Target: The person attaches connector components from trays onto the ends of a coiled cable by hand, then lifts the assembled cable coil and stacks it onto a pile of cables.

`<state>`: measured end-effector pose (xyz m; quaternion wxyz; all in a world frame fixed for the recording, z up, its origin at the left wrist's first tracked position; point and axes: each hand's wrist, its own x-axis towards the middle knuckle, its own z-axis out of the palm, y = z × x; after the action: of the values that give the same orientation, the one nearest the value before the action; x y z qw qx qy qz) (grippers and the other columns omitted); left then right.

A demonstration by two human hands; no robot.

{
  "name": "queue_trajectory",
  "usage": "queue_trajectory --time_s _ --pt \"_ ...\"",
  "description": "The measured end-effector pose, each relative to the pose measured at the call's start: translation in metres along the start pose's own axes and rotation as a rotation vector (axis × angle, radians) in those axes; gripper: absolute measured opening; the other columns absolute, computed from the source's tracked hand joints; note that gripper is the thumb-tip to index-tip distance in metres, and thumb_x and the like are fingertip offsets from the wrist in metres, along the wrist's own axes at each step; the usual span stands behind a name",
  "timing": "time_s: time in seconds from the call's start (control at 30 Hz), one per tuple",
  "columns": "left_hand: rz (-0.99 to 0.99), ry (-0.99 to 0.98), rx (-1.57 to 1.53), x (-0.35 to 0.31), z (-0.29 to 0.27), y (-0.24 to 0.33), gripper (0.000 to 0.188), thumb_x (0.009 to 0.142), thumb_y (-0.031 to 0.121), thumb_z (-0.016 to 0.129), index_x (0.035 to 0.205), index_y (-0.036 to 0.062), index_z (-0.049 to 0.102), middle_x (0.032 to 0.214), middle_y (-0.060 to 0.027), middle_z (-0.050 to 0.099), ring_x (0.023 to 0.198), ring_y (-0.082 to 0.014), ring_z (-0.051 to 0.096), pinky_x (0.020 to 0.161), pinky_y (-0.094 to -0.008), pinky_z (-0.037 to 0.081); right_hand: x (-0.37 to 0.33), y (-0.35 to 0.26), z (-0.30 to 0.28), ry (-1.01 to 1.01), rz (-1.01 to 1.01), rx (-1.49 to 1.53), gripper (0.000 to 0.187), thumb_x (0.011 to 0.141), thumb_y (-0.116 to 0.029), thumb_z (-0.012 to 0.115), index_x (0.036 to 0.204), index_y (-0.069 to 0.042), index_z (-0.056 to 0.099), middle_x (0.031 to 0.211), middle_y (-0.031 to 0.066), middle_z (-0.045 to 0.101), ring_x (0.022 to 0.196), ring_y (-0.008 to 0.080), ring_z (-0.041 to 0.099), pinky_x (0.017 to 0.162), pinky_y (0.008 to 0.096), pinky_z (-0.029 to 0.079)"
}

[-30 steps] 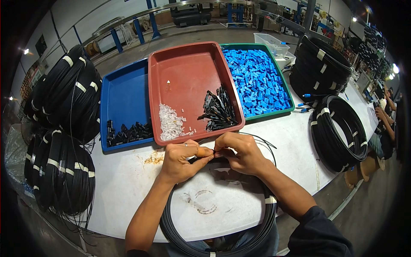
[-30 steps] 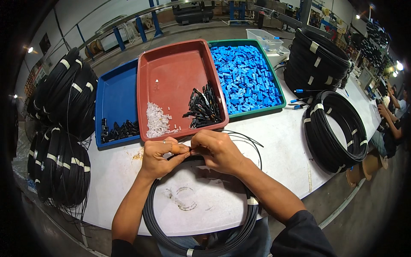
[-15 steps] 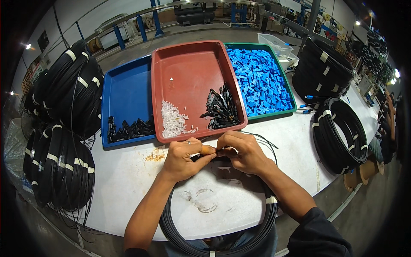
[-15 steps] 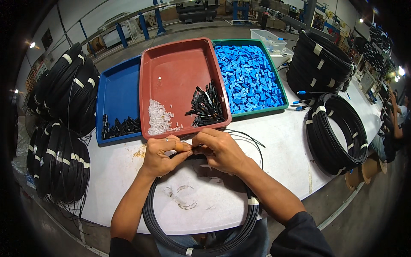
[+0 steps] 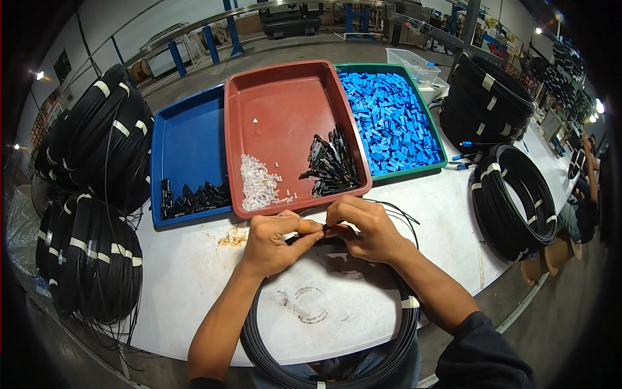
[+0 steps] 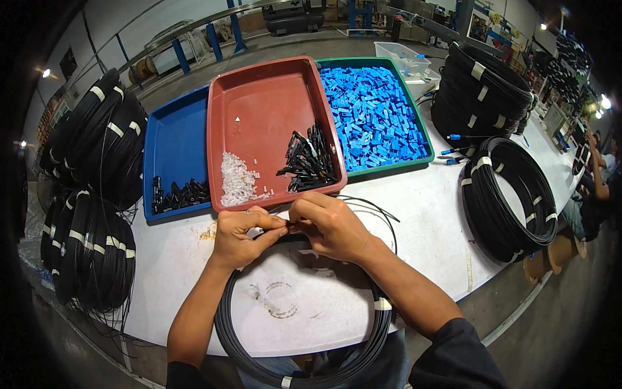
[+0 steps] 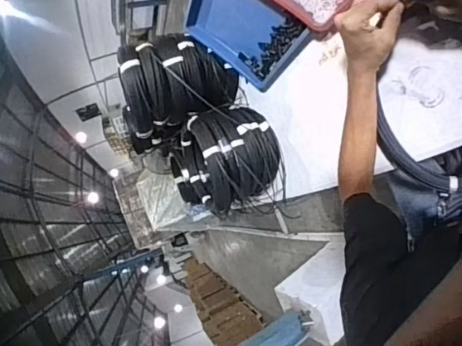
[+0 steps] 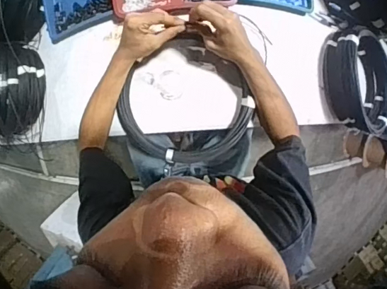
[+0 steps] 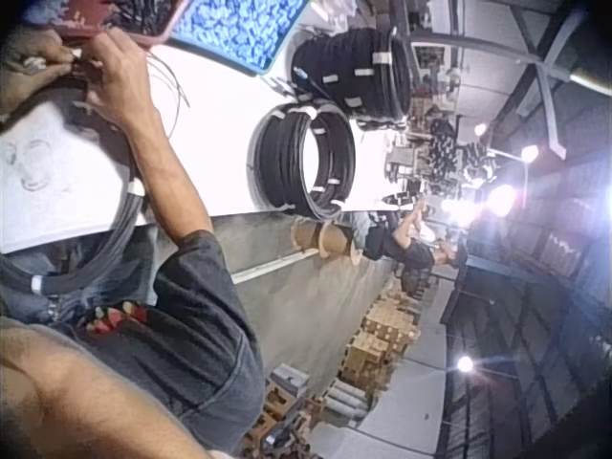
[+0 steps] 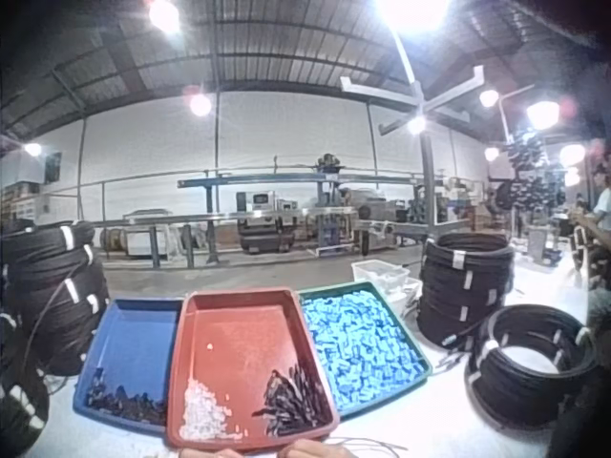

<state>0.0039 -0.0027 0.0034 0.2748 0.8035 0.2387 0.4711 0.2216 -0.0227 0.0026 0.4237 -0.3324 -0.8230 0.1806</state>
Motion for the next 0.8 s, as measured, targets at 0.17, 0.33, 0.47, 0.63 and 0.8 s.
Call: queue_trajectory --time_s 0.17,0.33,0.47,0.63,0.8 --pt "-0.146 0.01 -0.068 -0.0029 -0.0015 0.0018 0.014 0.077 -0.004 0.083 0.09 -0.001 0.079 0.084 -0.011 0.078 0.072 -0.0155 0.072 0.07 -0.0285 0.057 0.003 -0.0027 0.0004 0.133 -0.227 -0.16 0.025 0.072 0.012 0.07 0.09 -0.002 0.059 0.09 0.012 0.063 0.083 0.0322 0.066 0.068 0.0402 0.054" --pt "0.072 -0.089 0.041 -0.0003 -0.0038 -0.0025 0.01 0.079 -0.005 0.081 0.088 -0.003 0.078 0.084 -0.0119 0.078 0.076 -0.0154 0.074 0.071 -0.026 0.058 -0.0028 0.0011 0.0001 0.019 -0.076 -0.056 0.026 0.067 0.013 0.07 0.086 -0.001 0.059 0.091 0.0115 0.063 0.085 0.0317 0.066 0.068 0.0393 0.054" --pt "-0.03 -0.033 0.012 -0.0025 -0.0024 -0.0008 0.014 0.076 -0.006 0.082 0.089 -0.0024 0.078 0.084 -0.0125 0.078 0.072 -0.0161 0.072 0.069 -0.0277 0.056 0.0006 0.0013 0.0034 0.091 -0.155 -0.091 0.026 0.066 0.013 0.07 0.085 0.0 0.058 0.09 0.0114 0.063 0.084 0.0319 0.065 0.068 0.039 0.054" --pt "-0.173 0.004 -0.128 -0.001 -0.0001 -0.0005 0.014 0.075 -0.004 0.083 0.088 -0.0019 0.079 0.08 -0.0115 0.077 0.067 -0.0172 0.071 0.066 -0.0286 0.054 0.0006 0.0007 0.0008 0.088 -0.232 -0.118 0.028 0.066 0.013 0.07 0.087 -0.001 0.058 0.09 0.011 0.061 0.084 0.0317 0.065 0.069 0.039 0.053" --pt "0.14 -0.041 0.118 0.0015 -0.0018 -0.0024 0.012 0.077 -0.003 0.082 0.089 -0.0021 0.078 0.082 -0.012 0.078 0.072 -0.0171 0.074 0.066 -0.0282 0.057 0.0001 0.0001 0.001 0.041 -0.07 -0.066 0.024 0.072 0.013 0.072 0.083 -0.002 0.057 0.093 0.0115 0.067 0.08 0.029 0.068 0.065 0.0369 0.056"
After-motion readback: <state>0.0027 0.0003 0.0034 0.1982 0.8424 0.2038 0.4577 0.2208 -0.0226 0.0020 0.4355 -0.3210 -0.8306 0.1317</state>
